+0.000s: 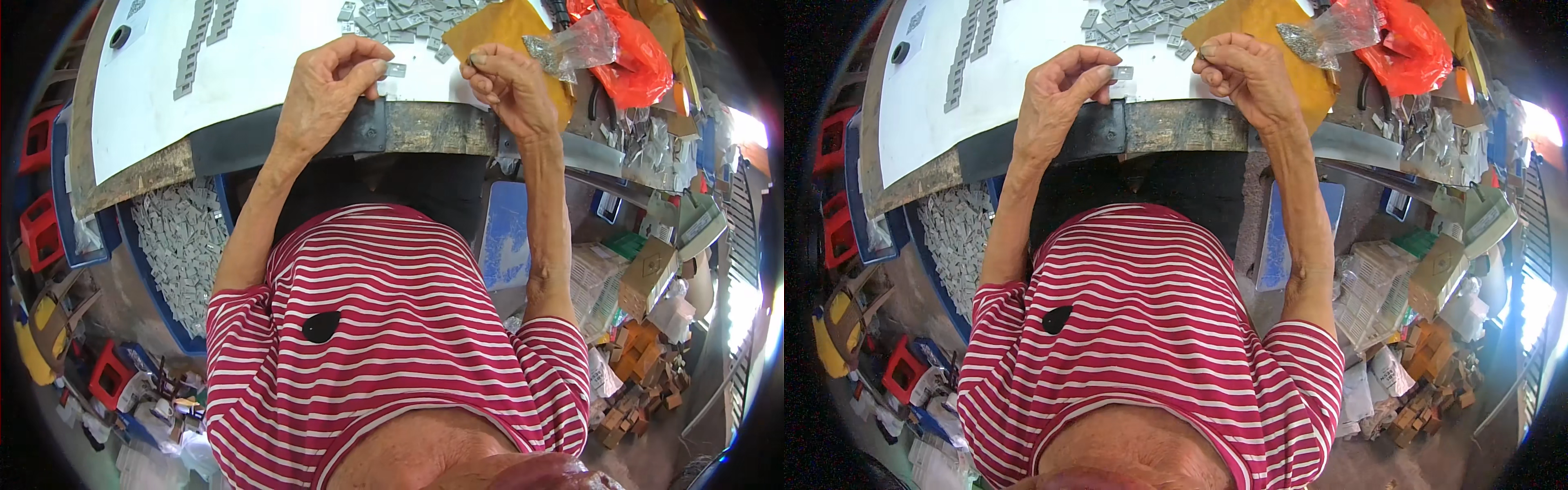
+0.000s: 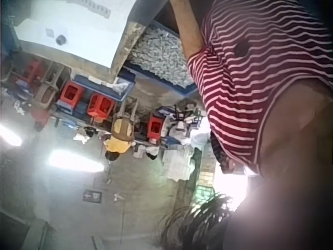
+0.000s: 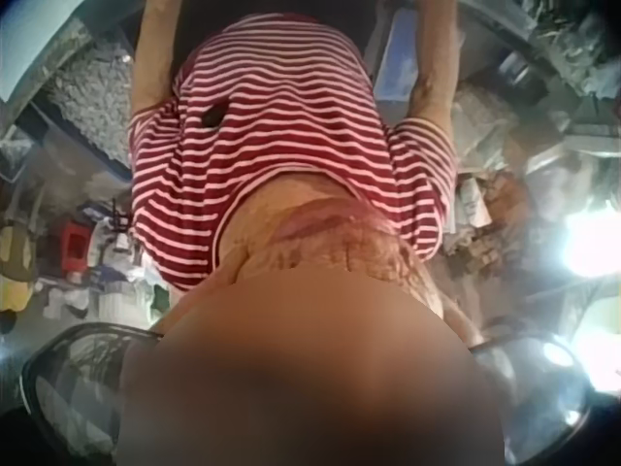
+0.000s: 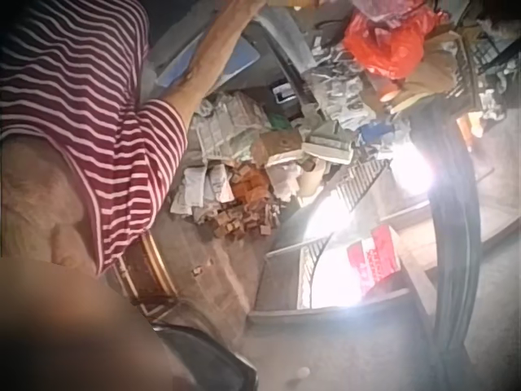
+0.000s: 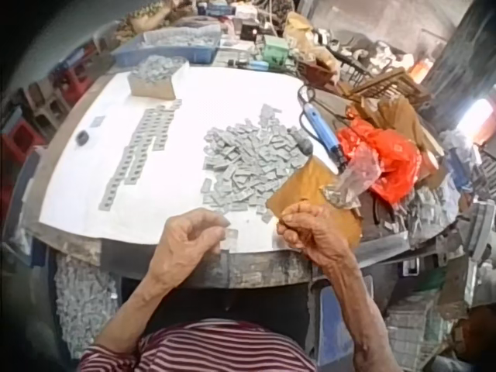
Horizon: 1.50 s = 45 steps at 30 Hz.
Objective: Sorting and organizing small grey hardware components on a workbench.
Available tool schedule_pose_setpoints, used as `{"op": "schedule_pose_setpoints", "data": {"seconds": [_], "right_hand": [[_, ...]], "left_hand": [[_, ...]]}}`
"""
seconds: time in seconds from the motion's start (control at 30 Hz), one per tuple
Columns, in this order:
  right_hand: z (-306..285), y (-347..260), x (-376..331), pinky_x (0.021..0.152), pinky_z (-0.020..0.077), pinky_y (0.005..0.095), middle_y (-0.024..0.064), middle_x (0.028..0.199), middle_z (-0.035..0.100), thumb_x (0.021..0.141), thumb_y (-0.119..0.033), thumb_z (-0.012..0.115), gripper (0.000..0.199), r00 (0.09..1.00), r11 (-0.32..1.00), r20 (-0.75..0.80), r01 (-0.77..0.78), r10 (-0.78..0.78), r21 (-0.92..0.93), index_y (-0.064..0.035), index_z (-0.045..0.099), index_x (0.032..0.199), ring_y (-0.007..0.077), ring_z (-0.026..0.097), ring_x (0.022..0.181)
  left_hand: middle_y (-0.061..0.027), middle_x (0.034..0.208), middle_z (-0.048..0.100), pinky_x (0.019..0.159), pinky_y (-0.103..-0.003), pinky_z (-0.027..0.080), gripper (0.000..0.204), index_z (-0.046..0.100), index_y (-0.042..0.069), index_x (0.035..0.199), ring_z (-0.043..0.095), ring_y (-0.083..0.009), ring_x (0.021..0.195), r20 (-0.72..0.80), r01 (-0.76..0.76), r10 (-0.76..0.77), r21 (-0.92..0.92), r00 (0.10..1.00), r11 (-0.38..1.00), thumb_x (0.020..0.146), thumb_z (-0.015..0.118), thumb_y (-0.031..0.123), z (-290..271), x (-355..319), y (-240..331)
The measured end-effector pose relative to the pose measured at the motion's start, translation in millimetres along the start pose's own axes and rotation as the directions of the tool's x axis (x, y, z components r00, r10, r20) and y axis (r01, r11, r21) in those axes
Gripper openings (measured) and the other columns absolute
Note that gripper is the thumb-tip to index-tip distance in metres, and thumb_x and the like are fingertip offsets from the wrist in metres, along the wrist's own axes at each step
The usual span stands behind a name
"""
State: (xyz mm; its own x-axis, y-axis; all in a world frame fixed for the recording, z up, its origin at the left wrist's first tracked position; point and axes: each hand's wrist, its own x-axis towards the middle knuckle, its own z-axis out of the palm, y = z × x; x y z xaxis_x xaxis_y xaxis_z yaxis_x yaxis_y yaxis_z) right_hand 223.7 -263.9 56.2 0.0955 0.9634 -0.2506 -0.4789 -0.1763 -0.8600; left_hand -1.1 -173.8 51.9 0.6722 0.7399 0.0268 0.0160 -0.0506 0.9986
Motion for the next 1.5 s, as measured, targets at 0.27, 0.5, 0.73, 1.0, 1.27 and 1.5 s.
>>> {"op": "schedule_pose_setpoints", "data": {"seconds": [0.27,0.5,0.73,1.0,1.27,1.5], "right_hand": [[27,13,1,0.048,0.0433,0.0169,0.0101,0.073,0.061,0.08,-0.005,0.059,0.011,0.994,0.985,-0.075,0.062,-0.074,-0.159,0.0021,0.059,0.088,0.0075,0.055,0.057],[46,25,6,0.046,0.0396,0.0159,0.0064,0.071,0.061,0.079,-0.006,0.061,0.011,0.994,0.983,-0.059,0.083,-0.094,-0.162,0.0011,0.06,0.087,0.0057,0.052,0.055],[53,27,7,0.046,0.0396,0.0152,0.0038,0.069,0.06,0.078,-0.007,0.061,0.012,0.992,0.963,-0.065,0.089,-0.109,-0.255,0.0006,0.06,0.088,0.0044,0.052,0.055],[53,27,7,0.044,0.0384,0.0148,0.0017,0.066,0.058,0.078,-0.008,0.063,0.013,0.994,0.905,-0.056,0.061,-0.093,-0.42,-0.0004,0.059,0.087,0.0042,0.051,0.052],[52,27,7,0.044,0.0384,0.0154,0.0013,0.065,0.058,0.078,-0.01,0.063,0.013,0.997,0.907,-0.039,0.044,-0.067,-0.419,-0.0006,0.059,0.087,0.0043,0.051,0.052],[53,34,7,0.047,0.0409,0.016,0.0024,0.067,0.058,0.079,-0.011,0.062,0.015,0.996,0.93,-0.05,0.052,-0.075,-0.363,0.0001,0.059,0.088,0.0049,0.052,0.055]], "left_hand": [[-0.0007,0.072,0.057,0.064,-0.019,0.046,0.019,0.06,0.002,0.099,0.052,-0.006,0.064,0.002,-0.016,0.016,-0.014,1.0,1.0,0.084,0.054,0.012,1,2,-6],[-0.0021,0.068,0.059,0.058,-0.019,0.044,0.017,0.06,0.002,0.095,0.053,-0.0062,0.061,-0.037,-0.02,0.021,0.004,0.999,1.0,0.081,0.056,0.01,2,4,-10],[-0.0021,0.068,0.059,0.056,-0.02,0.044,0.017,0.06,0.002,0.095,0.052,-0.0067,0.059,-0.011,-0.052,0.053,0.066,0.999,0.996,0.082,0.055,0.012,1,3,-12],[-0.0001,0.069,0.056,0.055,-0.018,0.043,0.019,0.061,0.005,0.099,0.05,-0.0066,0.06,0.062,-0.106,0.096,0.192,0.993,0.976,0.085,0.054,0.015,1,2,-11],[-0.0007,0.069,0.057,0.055,-0.017,0.044,0.018,0.061,0.004,0.098,0.051,-0.0063,0.06,0.072,-0.081,0.072,0.133,0.995,0.988,0.084,0.055,0.013,0,1,-8],[-0.0011,0.069,0.057,0.056,-0.016,0.044,0.018,0.061,0.003,0.097,0.051,-0.0061,0.06,0.1,-0.07,0.063,0.067,0.993,0.995,0.083,0.055,0.012,-1,1,-10]]}}
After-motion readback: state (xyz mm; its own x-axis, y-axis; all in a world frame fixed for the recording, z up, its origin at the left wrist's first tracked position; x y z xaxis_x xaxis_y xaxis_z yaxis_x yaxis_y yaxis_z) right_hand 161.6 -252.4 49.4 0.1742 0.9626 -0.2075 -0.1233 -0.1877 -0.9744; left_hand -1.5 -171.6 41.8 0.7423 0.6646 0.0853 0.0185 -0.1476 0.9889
